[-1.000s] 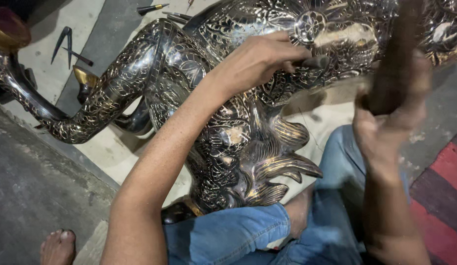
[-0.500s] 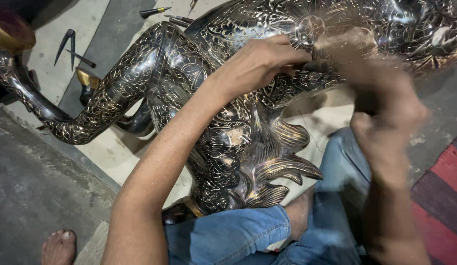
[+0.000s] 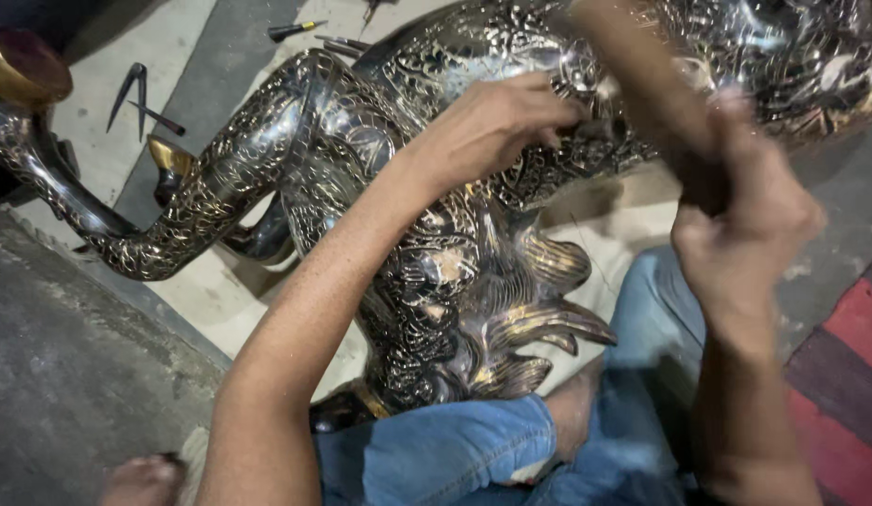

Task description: The person uses a hammer and chisel to engrave fine patterns into a large, dark metallic sculpture. They hold the chisel with the left hand and strike it with a wooden mallet in the right hand, working on the surface details of the object.

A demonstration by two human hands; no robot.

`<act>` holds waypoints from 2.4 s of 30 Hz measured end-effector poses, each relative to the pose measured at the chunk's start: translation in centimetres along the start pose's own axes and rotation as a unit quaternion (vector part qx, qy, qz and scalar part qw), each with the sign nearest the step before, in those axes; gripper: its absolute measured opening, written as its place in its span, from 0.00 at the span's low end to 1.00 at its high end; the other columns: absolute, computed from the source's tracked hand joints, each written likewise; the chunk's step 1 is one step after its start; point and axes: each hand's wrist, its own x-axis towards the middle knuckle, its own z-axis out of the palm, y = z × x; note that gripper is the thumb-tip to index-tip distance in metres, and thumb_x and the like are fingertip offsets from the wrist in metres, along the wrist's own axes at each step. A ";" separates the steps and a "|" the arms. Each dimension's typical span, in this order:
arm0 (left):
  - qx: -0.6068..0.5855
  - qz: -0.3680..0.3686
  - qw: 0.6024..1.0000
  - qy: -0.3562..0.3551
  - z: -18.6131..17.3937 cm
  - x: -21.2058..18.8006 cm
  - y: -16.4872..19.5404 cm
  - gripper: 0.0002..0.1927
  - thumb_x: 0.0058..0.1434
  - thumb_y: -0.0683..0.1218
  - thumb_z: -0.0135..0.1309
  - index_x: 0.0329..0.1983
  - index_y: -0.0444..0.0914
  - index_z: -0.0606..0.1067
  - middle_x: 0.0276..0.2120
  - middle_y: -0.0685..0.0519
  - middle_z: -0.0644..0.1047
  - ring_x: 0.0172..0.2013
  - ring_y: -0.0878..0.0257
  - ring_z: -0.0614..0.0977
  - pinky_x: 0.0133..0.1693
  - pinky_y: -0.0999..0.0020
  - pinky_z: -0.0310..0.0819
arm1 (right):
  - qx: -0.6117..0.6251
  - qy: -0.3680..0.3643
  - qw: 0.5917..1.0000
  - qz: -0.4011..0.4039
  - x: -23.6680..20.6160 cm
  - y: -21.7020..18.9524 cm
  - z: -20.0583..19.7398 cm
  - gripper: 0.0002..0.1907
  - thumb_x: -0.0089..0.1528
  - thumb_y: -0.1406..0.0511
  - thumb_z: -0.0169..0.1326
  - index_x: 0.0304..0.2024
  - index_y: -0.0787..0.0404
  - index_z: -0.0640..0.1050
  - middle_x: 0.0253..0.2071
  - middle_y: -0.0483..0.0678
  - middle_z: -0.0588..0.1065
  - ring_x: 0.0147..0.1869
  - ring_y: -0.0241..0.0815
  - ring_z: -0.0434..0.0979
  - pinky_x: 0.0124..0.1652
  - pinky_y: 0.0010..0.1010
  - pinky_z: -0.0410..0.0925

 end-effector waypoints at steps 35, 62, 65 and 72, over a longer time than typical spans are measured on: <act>0.006 -0.004 1.000 -0.006 -0.9 0.0 0.7 0.19 0.64 0.34 0.58 0.55 0.43 0.80 0.43 0.53 0.82 0.39 0.63 0.84 0.36 0.71 0.82 | 0.130 0.031 0.990 0.047 -0.7 0.6 0.1 0.40 0.60 0.77 0.56 0.74 0.56 0.65 0.48 0.50 0.75 0.47 0.42 0.77 0.49 0.30 0.73; 0.042 0.015 0.999 -0.007 -0.7 -0.2 -0.1 0.19 0.66 0.32 0.56 0.56 0.43 0.79 0.40 0.55 0.80 0.37 0.66 0.80 0.32 0.75 0.79 | -0.070 -0.070 0.990 0.099 -2.7 -0.5 2.2 0.43 0.53 0.79 0.54 0.72 0.56 0.68 0.50 0.59 0.78 0.49 0.58 0.81 0.50 0.45 0.73; 0.031 0.014 0.999 -0.005 -0.6 -0.3 -0.1 0.18 0.65 0.34 0.58 0.56 0.43 0.80 0.40 0.56 0.81 0.36 0.66 0.80 0.31 0.72 0.78 | 0.076 0.052 0.994 0.064 -2.8 -0.7 2.1 0.43 0.58 0.79 0.51 0.75 0.55 0.60 0.62 0.58 0.72 0.61 0.55 0.78 0.59 0.38 0.71; -0.047 0.028 0.998 0.010 -0.8 -0.2 1.0 0.22 0.64 0.30 0.54 0.59 0.40 0.76 0.48 0.52 0.80 0.44 0.63 0.82 0.44 0.74 0.88 | 0.084 0.044 0.991 0.096 -3.3 0.0 2.5 0.34 0.60 0.78 0.60 0.68 0.61 0.69 0.53 0.56 0.78 0.55 0.48 0.83 0.54 0.34 0.74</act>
